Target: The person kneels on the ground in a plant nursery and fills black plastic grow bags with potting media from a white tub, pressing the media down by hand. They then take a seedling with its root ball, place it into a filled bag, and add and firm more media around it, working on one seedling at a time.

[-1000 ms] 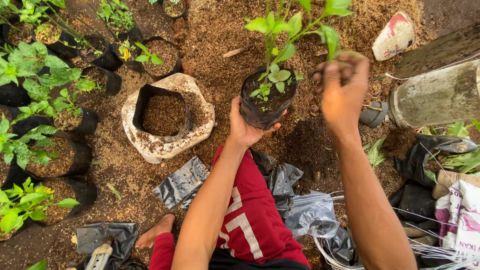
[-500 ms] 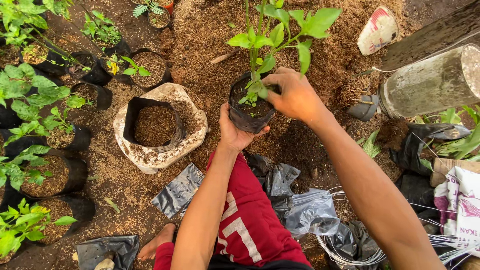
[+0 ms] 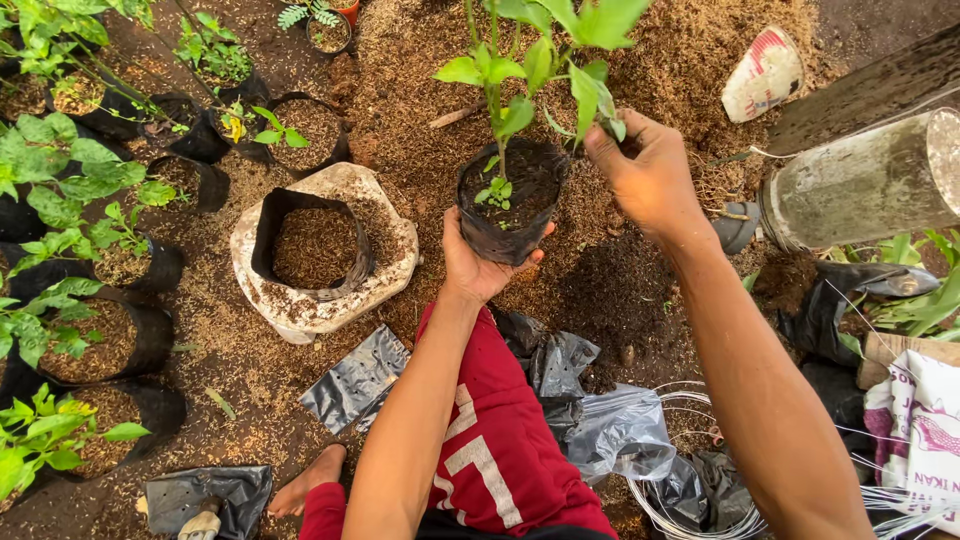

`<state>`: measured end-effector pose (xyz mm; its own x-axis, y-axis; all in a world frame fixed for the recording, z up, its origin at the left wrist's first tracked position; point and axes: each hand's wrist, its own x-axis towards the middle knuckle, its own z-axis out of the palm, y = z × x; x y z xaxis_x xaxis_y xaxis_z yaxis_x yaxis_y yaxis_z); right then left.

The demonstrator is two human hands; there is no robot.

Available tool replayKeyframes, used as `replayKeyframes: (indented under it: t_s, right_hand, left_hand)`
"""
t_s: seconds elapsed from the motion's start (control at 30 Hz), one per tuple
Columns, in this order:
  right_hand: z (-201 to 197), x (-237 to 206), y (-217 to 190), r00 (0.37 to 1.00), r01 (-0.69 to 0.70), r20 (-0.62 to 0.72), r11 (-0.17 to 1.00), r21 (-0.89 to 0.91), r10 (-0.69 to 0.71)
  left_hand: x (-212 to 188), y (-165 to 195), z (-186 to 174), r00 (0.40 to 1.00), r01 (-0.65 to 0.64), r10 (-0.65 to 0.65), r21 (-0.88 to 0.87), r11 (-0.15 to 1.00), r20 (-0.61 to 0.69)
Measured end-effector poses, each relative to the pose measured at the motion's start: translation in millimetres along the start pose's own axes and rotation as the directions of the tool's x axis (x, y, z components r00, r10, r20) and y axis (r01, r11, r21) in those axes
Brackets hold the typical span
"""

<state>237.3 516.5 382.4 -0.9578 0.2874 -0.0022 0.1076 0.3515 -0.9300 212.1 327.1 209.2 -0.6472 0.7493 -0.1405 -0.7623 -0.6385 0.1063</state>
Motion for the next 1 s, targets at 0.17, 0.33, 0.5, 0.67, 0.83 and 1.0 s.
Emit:
replayKeyframes:
  t_s: [0.17, 0.33, 0.5, 0.67, 0.83, 1.0]
  right_hand:
    - [3.1, 3.1, -22.6, 0.990, 0.139, 0.102, 0.851, -0.507, -0.101]
    - [15.3, -2.0, -25.1, 0.919, 0.393, 0.290, 0.682, -0.617, -0.267]
    - [34.8, -16.1, -22.9, 0.912, 0.406, 0.320, 0.689, -0.600, -0.258]
    - [51.4, -27.2, -18.9, 0.944, 0.323, 0.252, 0.740, -0.591, -0.211]
    - [54.4, -26.3, -6.3, 0.926, 0.375, 0.293, 0.688, -0.621, -0.240]
    - [58.2, -23.6, 5.6, 0.966, 0.258, 0.178, 0.785, -0.564, -0.190]
  left_hand:
    - [1.3, 1.1, -2.8, 1.000, 0.018, -0.018, 0.026, 1.000, -0.007]
    - [3.5, 0.4, -6.1, 0.998, 0.039, -0.035, 0.064, 0.997, -0.061]
    - [5.5, 2.2, -10.4, 0.995, 0.036, -0.031, 0.054, 0.998, -0.099]
    - [3.8, 1.2, -12.9, 0.991, 0.049, -0.039, 0.077, 0.996, -0.128]
    - [3.3, -1.2, -12.1, 0.989, 0.061, -0.045, 0.106, 0.993, -0.143]
    - [4.1, -1.6, -11.1, 0.986, 0.068, -0.048, 0.120, 0.990, -0.159]
